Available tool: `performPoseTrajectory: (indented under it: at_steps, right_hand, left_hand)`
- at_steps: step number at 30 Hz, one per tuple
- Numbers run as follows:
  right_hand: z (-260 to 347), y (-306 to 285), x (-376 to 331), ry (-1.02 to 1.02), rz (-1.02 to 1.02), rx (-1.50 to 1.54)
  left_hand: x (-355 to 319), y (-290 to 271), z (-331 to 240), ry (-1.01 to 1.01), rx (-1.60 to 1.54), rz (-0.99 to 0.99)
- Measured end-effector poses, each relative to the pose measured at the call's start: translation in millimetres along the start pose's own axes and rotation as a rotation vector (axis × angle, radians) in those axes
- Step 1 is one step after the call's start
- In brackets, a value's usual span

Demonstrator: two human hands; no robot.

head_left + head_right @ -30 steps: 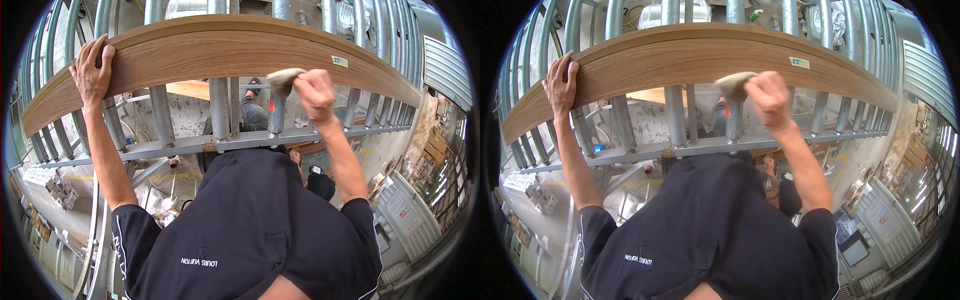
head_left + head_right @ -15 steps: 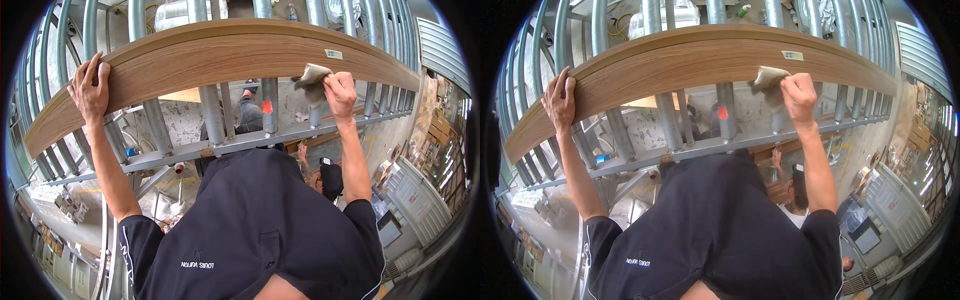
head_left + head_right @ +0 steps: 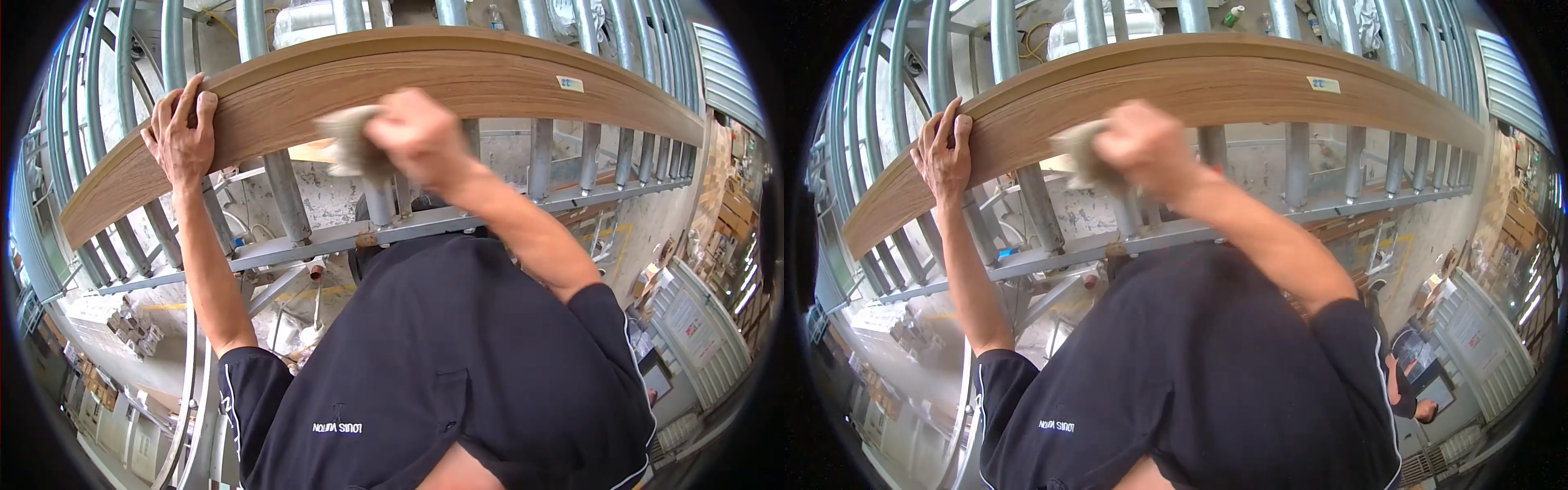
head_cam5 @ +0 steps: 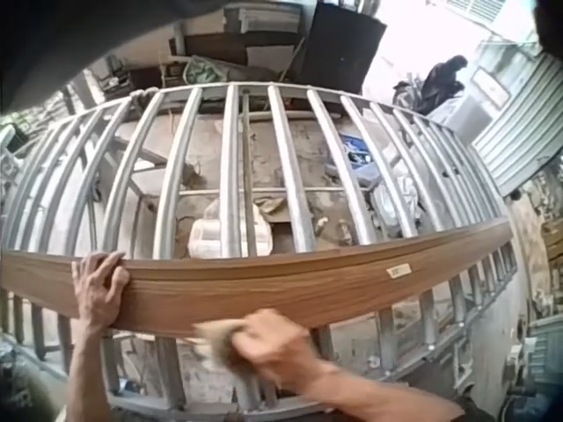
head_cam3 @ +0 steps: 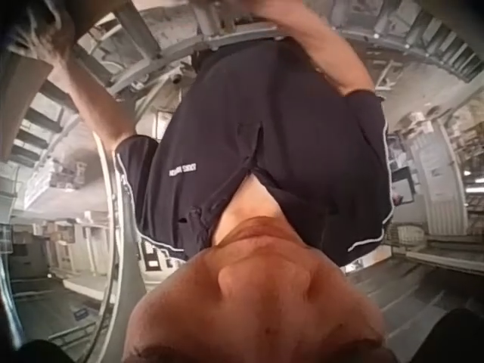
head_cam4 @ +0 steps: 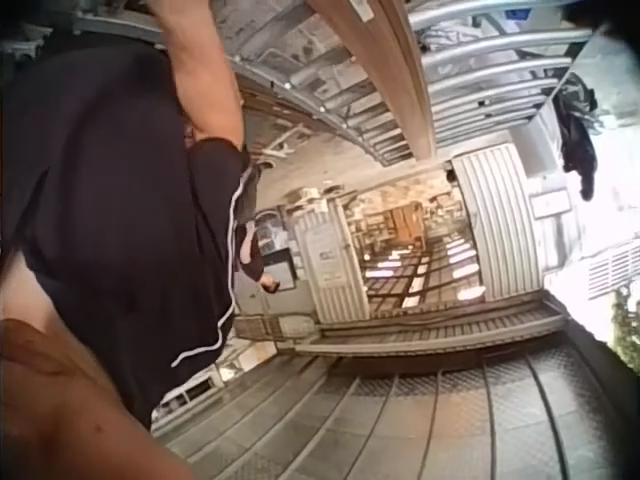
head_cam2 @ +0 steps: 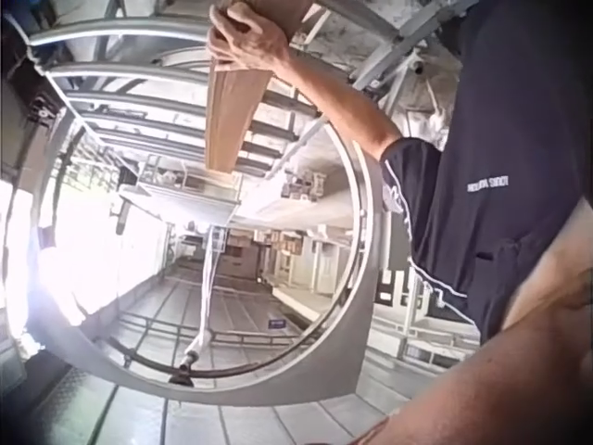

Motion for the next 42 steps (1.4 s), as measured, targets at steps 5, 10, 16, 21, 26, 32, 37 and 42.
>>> performPoseTrajectory:
  at_steps: [5, 10, 16, 21, 26, 32, 37, 42]
  right_hand:
    - [-63, -62, -33, 0.209, 0.054, -0.12]
    - [28, 30, 17, -0.145, -0.007, 0.009]
    - [-5, 16, 0, -0.02, 0.083, 0.041]
    - [-141, -123, -81, 0.252, 0.049, -0.219]
    - [-195, -195, -106, 0.136, 0.028, -0.301]
    - [-132, -80, -81, -0.007, 0.094, -0.133]
    - [-162, -127, -95, 0.104, -0.028, -0.143]
    - [-250, -231, -132, 0.299, -0.012, -0.1]
  left_hand:
    - [-1, 7, -3, -0.005, 0.021, -0.009]
    - [1, 7, -5, -0.006, 0.074, -0.002]
    - [1, -1, -1, 0.018, 0.034, -0.035]
    - [1, -1, 0, 0.071, 0.039, -0.072]
    - [1, 2, 0, 0.077, 0.086, -0.046]
    - [3, 6, 2, 0.042, 0.029, 0.0]
    - [3, -1, 5, 0.058, 0.051, -0.026]
    - [4, 2, 6, 0.05, 0.056, -0.005]
Point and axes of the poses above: each hand's wrist, its own x-axis towards the middle knuckle, its own y-axis out of the palm, z = x × y, the point moved 5 cm from there along x, towards the middle knuckle, and after that the axes turned 11 degrees about y, right-handed, at the moved point
